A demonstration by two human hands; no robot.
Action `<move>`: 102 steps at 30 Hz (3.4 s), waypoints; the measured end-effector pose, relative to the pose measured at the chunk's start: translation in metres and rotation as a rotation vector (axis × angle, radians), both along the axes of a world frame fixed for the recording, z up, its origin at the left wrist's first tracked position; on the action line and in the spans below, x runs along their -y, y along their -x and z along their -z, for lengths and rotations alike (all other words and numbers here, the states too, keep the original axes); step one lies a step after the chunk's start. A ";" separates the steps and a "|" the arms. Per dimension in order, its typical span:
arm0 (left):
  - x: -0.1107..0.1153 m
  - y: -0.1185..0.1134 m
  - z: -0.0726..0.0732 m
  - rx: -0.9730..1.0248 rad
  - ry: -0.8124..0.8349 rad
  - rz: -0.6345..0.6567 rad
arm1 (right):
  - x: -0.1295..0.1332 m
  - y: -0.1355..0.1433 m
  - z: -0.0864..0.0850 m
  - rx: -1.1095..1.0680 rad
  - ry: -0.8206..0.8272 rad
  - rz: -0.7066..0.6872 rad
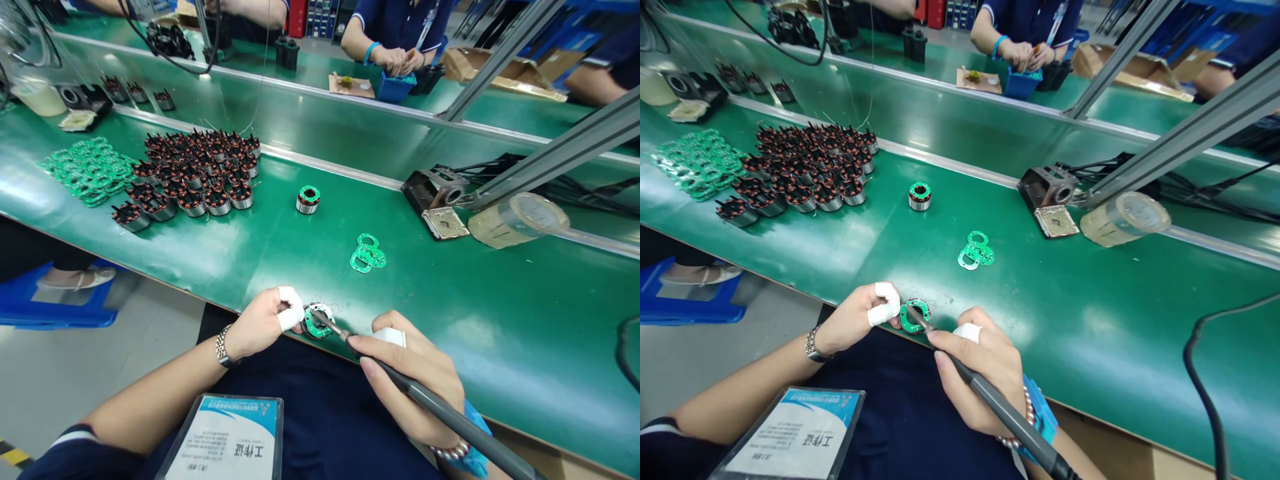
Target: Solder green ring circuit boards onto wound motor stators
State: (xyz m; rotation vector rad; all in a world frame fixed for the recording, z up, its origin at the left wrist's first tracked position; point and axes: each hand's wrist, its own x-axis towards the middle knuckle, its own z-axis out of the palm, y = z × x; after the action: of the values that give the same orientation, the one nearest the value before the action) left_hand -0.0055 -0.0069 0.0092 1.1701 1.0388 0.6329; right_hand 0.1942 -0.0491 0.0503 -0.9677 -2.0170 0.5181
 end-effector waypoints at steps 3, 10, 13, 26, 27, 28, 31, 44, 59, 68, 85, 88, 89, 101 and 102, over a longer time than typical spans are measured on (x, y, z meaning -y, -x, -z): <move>0.000 0.000 0.001 0.004 0.006 0.001 | -0.001 0.000 0.000 0.009 0.004 -0.018; -0.001 0.000 0.000 0.010 0.014 0.008 | -0.001 -0.001 -0.003 0.026 -0.006 -0.028; -0.001 0.000 0.000 -0.007 0.018 -0.001 | 0.001 -0.004 -0.005 0.022 -0.008 -0.012; 0.002 0.002 0.003 -0.077 -0.059 0.047 | -0.039 -0.085 0.006 0.045 -0.151 0.619; 0.001 0.002 0.004 -0.071 -0.062 0.056 | -0.050 -0.104 0.009 0.051 -0.168 0.760; 0.001 0.002 0.005 -0.068 -0.065 0.062 | -0.062 -0.123 0.012 0.048 -0.205 0.899; 0.002 0.003 0.006 -0.071 -0.078 0.057 | -0.092 -0.173 0.017 0.093 -0.227 1.137; 0.002 -0.010 0.003 0.027 0.025 -0.070 | -0.032 -0.030 0.027 0.100 0.053 0.179; 0.000 -0.013 0.004 0.107 0.022 -0.026 | -0.024 0.009 0.050 0.088 0.087 0.105; 0.001 0.006 0.004 -0.374 -0.624 0.145 | -0.024 0.009 0.055 0.077 0.081 0.073; -0.004 0.004 0.015 -0.759 -1.613 0.149 | -0.015 0.024 0.060 0.121 -0.009 0.237; -0.005 -0.001 0.019 -0.804 -1.585 0.046 | -0.014 0.028 0.060 0.126 -0.031 0.294; -0.003 -0.003 0.021 -0.809 -1.554 0.007 | -0.014 0.028 0.060 0.124 -0.037 0.302; 0.031 -0.010 0.038 -0.632 -1.236 -0.065 | -0.019 0.021 0.057 0.102 -0.027 0.229; 0.031 -0.009 0.037 -0.592 -1.211 -0.034 | -0.019 0.017 0.056 0.088 -0.005 0.184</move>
State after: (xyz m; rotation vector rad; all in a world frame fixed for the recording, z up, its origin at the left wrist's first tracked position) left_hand 0.0032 -0.0378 -0.0279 2.5058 1.1613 1.0211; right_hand 0.1774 -0.0297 -0.0052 -1.1775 -1.9806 0.3766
